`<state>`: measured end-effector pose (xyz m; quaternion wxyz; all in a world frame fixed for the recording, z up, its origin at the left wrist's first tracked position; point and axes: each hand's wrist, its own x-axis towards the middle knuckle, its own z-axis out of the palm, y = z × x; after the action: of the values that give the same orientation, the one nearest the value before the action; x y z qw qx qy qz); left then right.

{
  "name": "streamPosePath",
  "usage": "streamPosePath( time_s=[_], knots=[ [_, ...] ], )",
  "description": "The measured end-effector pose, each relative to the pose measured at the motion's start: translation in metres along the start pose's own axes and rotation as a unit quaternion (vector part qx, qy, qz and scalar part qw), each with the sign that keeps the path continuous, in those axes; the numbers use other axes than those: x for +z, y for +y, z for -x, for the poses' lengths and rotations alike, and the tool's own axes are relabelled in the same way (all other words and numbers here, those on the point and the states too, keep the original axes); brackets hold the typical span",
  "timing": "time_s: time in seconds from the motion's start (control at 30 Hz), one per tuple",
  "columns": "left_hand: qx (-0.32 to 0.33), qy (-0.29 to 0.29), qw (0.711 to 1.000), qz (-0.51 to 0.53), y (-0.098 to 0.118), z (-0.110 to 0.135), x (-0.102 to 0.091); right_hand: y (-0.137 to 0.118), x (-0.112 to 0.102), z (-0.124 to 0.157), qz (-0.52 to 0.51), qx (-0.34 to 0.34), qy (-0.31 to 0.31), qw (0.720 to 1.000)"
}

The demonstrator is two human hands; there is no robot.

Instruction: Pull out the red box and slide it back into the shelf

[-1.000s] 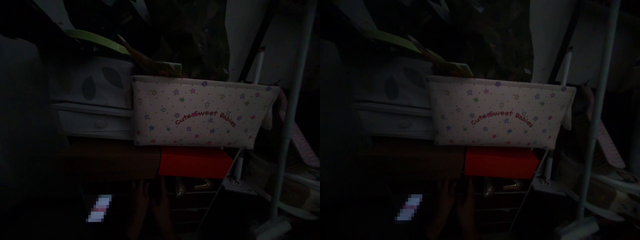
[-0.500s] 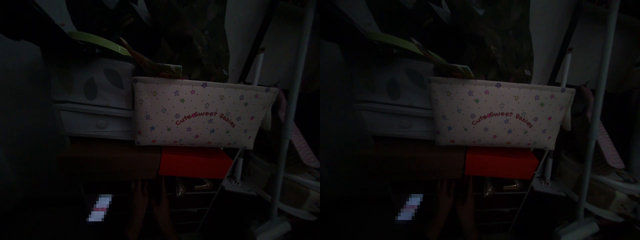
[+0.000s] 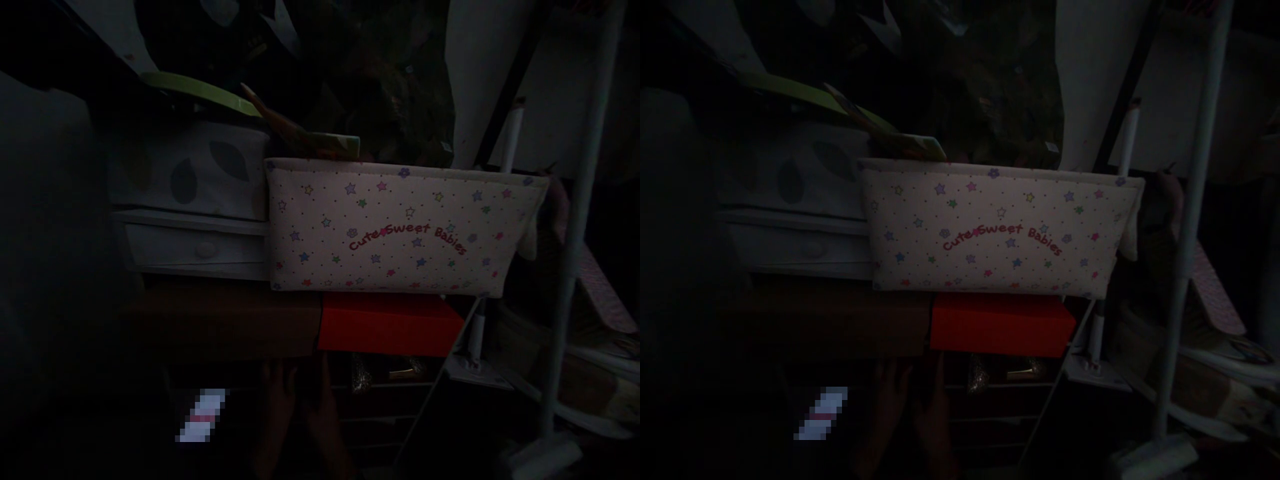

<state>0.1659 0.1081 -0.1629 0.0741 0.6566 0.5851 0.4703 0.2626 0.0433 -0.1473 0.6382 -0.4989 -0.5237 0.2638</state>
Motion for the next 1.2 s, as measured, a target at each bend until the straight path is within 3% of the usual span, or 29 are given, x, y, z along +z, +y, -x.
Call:
streamPosePath(
  time_s=[0.2,0.3,0.4,0.47,0.53,0.63,0.77,0.87,1.07,1.2],
  knots=[
    [0.012,-0.005,1.000,-0.027,0.001,0.002,-0.008,0.000,-0.005,0.002,0.023,-0.007,-0.019,1.000],
    [0.010,0.035,0.999,-0.031,0.011,0.004,-0.025,-0.001,-0.019,0.002,0.117,-0.047,0.042,0.991],
    [0.027,0.046,0.998,0.033,0.025,0.011,-0.044,-0.005,-0.048,-0.001,0.202,-0.064,0.122,0.970],
    [0.028,-0.009,0.994,0.104,0.035,0.021,-0.050,-0.007,-0.073,-0.005,0.235,-0.058,0.154,0.958],
    [0.015,-0.110,0.979,0.171,0.045,0.032,-0.049,-0.005,-0.096,-0.009,0.264,-0.040,0.175,0.948],
    [-0.045,-0.274,0.928,0.249,0.057,0.050,-0.036,0.006,-0.119,-0.016,0.280,-0.021,0.185,0.942],
    [-0.113,-0.391,0.861,0.304,0.065,0.064,-0.012,0.020,-0.126,-0.024,0.252,-0.029,0.138,0.957],
    [-0.155,-0.424,0.802,0.392,0.069,0.068,0.004,0.026,-0.122,-0.028,0.238,-0.031,0.095,0.966],
    [-0.253,-0.449,0.631,0.579,0.085,0.069,0.013,0.028,-0.121,-0.026,0.236,-0.009,0.066,0.970],
    [-0.289,-0.439,0.585,0.617,0.094,0.068,0.005,0.021,-0.121,-0.022,0.245,-0.013,0.045,0.968]
  ],
)
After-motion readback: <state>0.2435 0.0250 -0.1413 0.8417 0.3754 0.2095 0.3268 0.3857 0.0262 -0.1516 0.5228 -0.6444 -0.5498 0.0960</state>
